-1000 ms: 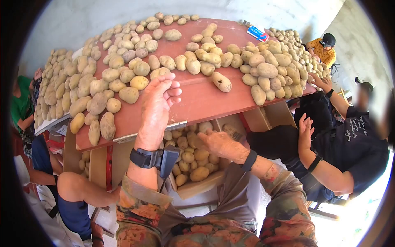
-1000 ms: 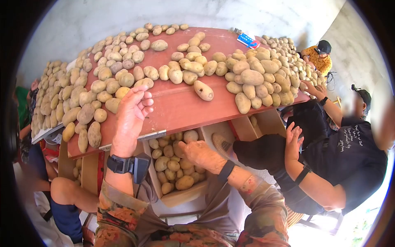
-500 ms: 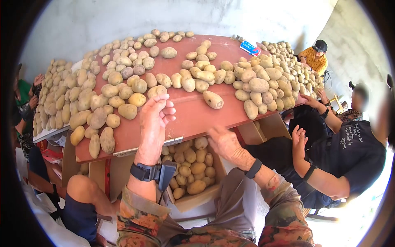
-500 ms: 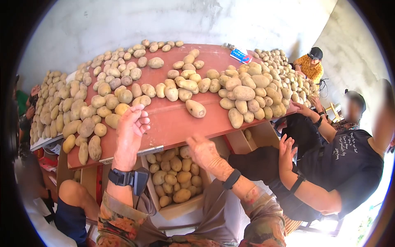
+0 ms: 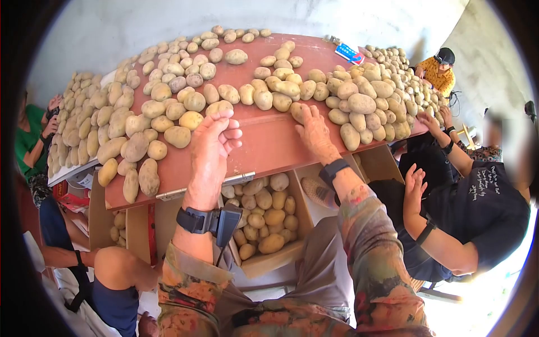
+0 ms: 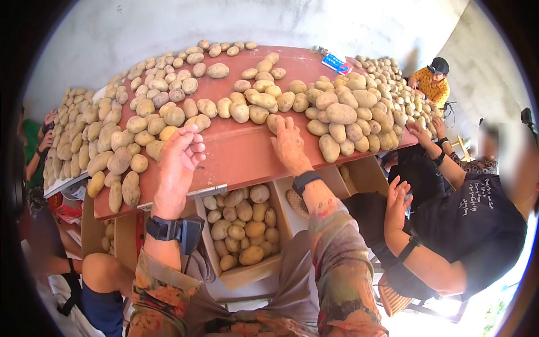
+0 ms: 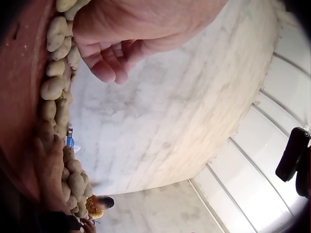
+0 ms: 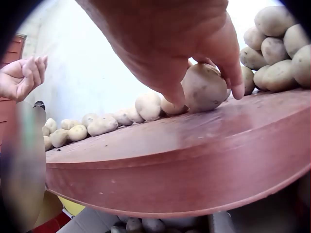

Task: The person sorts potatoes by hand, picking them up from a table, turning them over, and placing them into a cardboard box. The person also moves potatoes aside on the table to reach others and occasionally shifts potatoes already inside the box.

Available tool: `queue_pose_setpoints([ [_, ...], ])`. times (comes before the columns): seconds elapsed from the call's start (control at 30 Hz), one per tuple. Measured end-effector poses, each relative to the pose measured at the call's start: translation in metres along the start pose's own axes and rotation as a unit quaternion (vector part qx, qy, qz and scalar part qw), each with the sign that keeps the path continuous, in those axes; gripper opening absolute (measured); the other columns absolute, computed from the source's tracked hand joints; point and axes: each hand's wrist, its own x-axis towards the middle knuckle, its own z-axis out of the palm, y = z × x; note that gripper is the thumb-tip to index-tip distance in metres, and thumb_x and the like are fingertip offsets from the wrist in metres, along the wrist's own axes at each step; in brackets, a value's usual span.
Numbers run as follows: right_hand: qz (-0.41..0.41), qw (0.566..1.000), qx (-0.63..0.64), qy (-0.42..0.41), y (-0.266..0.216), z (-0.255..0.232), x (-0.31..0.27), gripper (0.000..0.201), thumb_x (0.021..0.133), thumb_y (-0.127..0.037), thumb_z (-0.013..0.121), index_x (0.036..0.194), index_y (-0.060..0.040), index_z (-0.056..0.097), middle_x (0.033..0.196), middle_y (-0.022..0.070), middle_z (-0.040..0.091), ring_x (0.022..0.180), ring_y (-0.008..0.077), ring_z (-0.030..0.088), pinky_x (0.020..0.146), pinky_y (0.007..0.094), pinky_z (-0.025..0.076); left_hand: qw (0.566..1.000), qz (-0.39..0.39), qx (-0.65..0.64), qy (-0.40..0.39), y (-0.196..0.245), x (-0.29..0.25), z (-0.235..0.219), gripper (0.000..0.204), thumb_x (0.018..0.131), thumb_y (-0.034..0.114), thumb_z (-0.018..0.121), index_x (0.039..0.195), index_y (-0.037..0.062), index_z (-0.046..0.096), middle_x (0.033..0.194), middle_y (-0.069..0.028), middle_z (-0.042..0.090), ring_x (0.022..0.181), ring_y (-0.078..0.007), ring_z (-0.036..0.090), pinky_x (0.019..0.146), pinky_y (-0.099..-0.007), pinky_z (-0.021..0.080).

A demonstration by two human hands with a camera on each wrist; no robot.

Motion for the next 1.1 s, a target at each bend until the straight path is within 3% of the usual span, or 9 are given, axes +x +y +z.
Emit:
queue_pose_setpoints([
  [0.17, 0.108, 0.989, 0.103, -0.01, 0.03, 0.008, 0.017, 0.059, 0.08, -0.02, 0.068, 0.13, -0.0132, 0.039, 0.122, 0.0209, 0.046, 0.107, 0.0428, 0.052, 0.089, 0.05, 0.046, 1.0, 0.003, 0.015, -0.016, 0.0, 0.0, -0.005, 0.017, 0.092, 0.012, 0.054, 0.107, 0.0049, 0.058, 0.084, -0.0034, 0.063, 0.074, -0.0119, 0.062, 0.063, -0.0255, 0.051],
  [0.3, 0.124, 0.966, 0.221, -0.049, 0.03, -0.005, 0.003, 0.05, 0.081, -0.028, 0.065, 0.122, -0.0042, 0.049, 0.111, 0.0241, 0.06, 0.104, 0.0389, 0.058, 0.087, 0.0455, 0.046, 1.0, -0.004, 0.016, -0.018, 0.0, 0.0, -0.006, 0.016, 0.092, 0.012, 0.054, 0.106, 0.005, 0.058, 0.085, -0.0035, 0.063, 0.074, -0.012, 0.062, 0.064, -0.0257, 0.051],
  [0.5, 0.109, 0.928, 0.333, -0.129, 0.014, -0.034, -0.041, 0.049, 0.077, -0.031, 0.068, 0.115, -0.0006, 0.056, 0.101, 0.0202, 0.065, 0.096, 0.0291, 0.062, 0.082, 0.0389, 0.049, 0.999, -0.007, 0.031, -0.024, -0.001, -0.003, -0.001, 0.016, 0.092, 0.012, 0.054, 0.106, 0.0049, 0.058, 0.085, -0.0034, 0.063, 0.074, -0.0122, 0.062, 0.064, -0.0261, 0.051],
  [0.6, 0.016, 0.931, 0.341, -0.13, 0.006, -0.049, -0.068, 0.048, 0.077, -0.028, 0.069, 0.115, -0.0011, 0.057, 0.095, 0.0147, 0.066, 0.085, 0.0208, 0.063, 0.072, 0.0333, 0.052, 1.0, 0.005, 0.025, -0.015, -0.003, -0.004, 0.0, 0.017, 0.092, 0.011, 0.054, 0.106, 0.0032, 0.06, 0.082, -0.0047, 0.065, 0.071, -0.0118, 0.062, 0.061, -0.0253, 0.051],
  [0.73, 0.087, 0.842, 0.422, -0.324, -0.025, -0.077, -0.103, 0.044, 0.078, -0.026, 0.07, 0.115, -0.0063, 0.057, 0.091, 0.0064, 0.064, 0.073, 0.0102, 0.059, 0.058, 0.0229, 0.048, 1.0, 0.005, 0.019, -0.022, -0.004, -0.004, -0.002, 0.017, 0.092, 0.011, 0.054, 0.106, 0.0027, 0.06, 0.083, -0.0047, 0.065, 0.071, -0.0118, 0.062, 0.061, -0.025, 0.051],
  [0.83, -0.001, 0.863, 0.264, -0.431, -0.036, -0.075, -0.111, 0.048, 0.078, -0.03, 0.07, 0.117, -0.0055, 0.056, 0.088, 0.0122, 0.066, 0.066, 0.0161, 0.062, 0.059, 0.0279, 0.052, 0.999, 0.001, 0.028, -0.02, -0.004, -0.004, 0.001, 0.017, 0.092, 0.011, 0.054, 0.106, 0.0025, 0.06, 0.083, -0.0047, 0.064, 0.071, -0.0117, 0.062, 0.061, -0.0249, 0.05],
  [0.93, 0.038, 0.845, 0.205, -0.493, -0.052, -0.075, -0.119, 0.054, 0.078, -0.031, 0.069, 0.121, -0.0019, 0.053, 0.09, 0.016, 0.066, 0.064, 0.0191, 0.064, 0.059, 0.0306, 0.055, 0.999, 0.002, 0.031, -0.021, -0.003, -0.008, 0.004, 0.018, 0.092, 0.011, 0.054, 0.107, 0.0023, 0.059, 0.083, -0.0046, 0.064, 0.071, -0.0115, 0.062, 0.061, -0.0245, 0.05],
  [1.03, 0.077, 0.836, 0.244, -0.485, -0.04, -0.043, -0.127, 0.052, 0.079, -0.027, 0.068, 0.117, 0.004, 0.052, 0.088, 0.0185, 0.064, 0.059, 0.0204, 0.063, 0.049, 0.0304, 0.053, 0.999, 0.004, 0.028, -0.022, -0.002, -0.009, 0.004, 0.018, 0.092, 0.011, 0.053, 0.107, 0.0023, 0.058, 0.084, -0.0044, 0.063, 0.071, -0.0114, 0.061, 0.061, -0.0241, 0.05],
  [1.1, 0.105, 0.834, 0.272, -0.469, -0.033, -0.024, -0.126, 0.053, 0.08, -0.025, 0.066, 0.121, 0.0045, 0.049, 0.088, 0.0189, 0.064, 0.062, 0.0216, 0.065, 0.051, 0.0313, 0.054, 0.999, 0.002, 0.023, -0.025, -0.001, -0.009, 0.003, 0.018, 0.092, 0.011, 0.053, 0.107, 0.0024, 0.058, 0.084, -0.0042, 0.063, 0.07, -0.0113, 0.061, 0.061, -0.0239, 0.05],
])
